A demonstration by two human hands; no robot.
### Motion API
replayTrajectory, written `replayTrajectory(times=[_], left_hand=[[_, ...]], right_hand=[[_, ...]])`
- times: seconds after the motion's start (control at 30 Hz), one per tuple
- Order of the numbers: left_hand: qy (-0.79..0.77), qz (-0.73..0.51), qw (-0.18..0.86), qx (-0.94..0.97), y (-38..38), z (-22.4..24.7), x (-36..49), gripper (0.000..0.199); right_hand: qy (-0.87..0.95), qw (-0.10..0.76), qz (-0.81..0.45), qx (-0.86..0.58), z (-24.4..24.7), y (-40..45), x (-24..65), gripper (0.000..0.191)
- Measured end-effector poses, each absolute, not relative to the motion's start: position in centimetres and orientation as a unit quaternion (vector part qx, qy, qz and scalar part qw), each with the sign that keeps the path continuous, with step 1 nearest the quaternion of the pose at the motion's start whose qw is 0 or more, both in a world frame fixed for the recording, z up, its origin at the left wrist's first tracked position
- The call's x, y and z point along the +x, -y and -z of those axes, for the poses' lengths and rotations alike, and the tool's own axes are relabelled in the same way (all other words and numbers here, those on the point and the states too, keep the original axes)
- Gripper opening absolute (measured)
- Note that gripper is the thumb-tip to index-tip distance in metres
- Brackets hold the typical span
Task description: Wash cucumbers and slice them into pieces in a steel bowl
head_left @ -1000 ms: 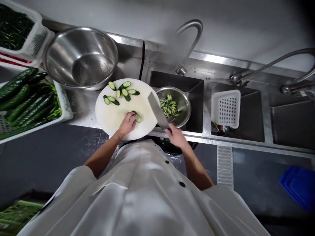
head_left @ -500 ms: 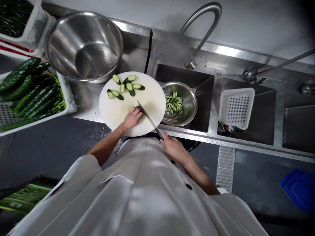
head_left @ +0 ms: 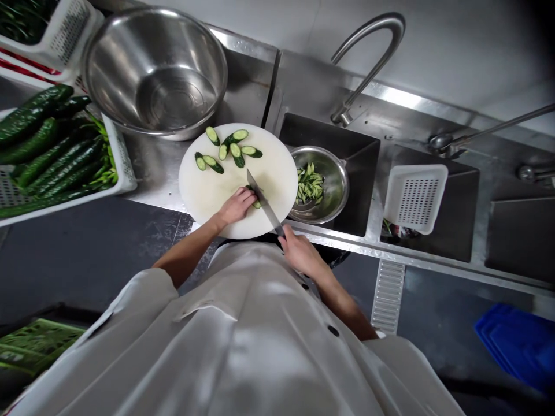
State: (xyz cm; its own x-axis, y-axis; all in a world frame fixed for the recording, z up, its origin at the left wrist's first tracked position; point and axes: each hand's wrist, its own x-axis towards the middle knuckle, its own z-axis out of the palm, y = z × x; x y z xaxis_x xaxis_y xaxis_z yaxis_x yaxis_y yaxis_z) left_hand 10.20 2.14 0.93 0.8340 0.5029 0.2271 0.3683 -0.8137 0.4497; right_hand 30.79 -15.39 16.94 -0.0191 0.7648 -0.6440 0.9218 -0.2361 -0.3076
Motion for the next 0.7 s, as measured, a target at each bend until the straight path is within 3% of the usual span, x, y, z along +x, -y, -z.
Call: replayTrajectory(times=[0.7], left_hand=[[-0.219,-0.195,0.198,0.935,-2.3,-0.4,9.4,0.033]], right_hand=[[-0.597,0.125,0.383,0.694,-17.8,14.8,29.7,0.040]])
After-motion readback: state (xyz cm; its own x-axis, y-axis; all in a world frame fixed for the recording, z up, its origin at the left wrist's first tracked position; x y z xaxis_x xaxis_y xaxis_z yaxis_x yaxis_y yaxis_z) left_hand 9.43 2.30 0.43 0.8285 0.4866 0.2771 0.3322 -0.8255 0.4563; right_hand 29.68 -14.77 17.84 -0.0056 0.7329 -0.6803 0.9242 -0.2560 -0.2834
